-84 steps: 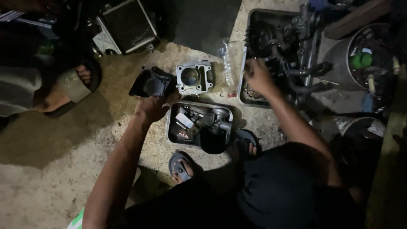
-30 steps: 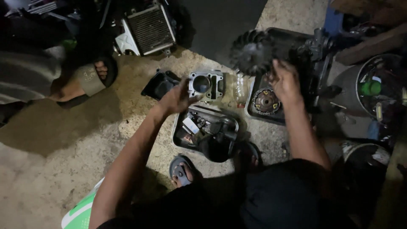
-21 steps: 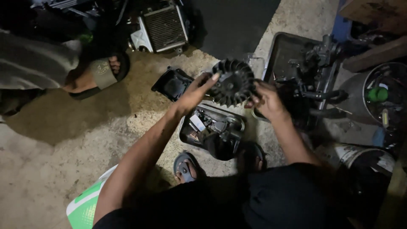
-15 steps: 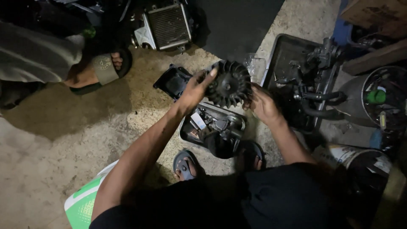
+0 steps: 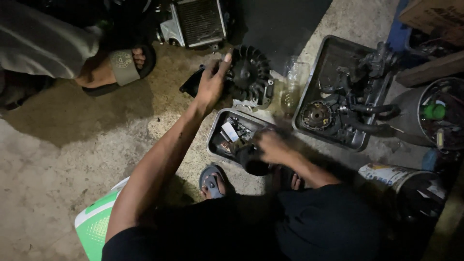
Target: Inspecting and cleaning motorcycle engine components like the cylinder head and cooling fan.
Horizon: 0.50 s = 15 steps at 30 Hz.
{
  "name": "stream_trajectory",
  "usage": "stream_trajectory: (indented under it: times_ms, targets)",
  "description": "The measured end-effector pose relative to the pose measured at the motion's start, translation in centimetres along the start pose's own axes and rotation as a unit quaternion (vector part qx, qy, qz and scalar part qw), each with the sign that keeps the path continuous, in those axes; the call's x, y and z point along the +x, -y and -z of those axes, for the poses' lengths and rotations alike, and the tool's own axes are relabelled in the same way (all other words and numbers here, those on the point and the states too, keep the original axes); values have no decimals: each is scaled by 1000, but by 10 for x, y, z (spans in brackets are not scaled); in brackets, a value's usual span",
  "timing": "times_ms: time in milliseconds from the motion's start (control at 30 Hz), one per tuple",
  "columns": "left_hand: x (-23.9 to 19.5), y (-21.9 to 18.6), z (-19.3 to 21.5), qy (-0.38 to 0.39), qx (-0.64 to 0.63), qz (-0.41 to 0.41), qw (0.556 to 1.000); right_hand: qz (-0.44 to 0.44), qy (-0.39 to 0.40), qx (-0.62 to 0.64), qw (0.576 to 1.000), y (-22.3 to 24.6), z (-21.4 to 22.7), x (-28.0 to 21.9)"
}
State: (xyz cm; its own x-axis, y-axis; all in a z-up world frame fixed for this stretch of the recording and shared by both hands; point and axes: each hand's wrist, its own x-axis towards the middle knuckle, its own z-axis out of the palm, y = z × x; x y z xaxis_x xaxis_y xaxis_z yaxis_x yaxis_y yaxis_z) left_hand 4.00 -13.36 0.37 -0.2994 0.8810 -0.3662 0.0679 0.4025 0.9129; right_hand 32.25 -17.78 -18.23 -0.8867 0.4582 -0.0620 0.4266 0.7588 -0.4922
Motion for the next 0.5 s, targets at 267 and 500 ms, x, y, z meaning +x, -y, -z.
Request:
stream_trajectory:
  times_ms: [267,500]
  targets:
    - [7,17,-3,-18,12,2,1000,202,-54,-143,967,-3,-57,-15]
    - [-18,-19,6,-8,19,-1,1000,-122,37,223,966,1,-16,-8]
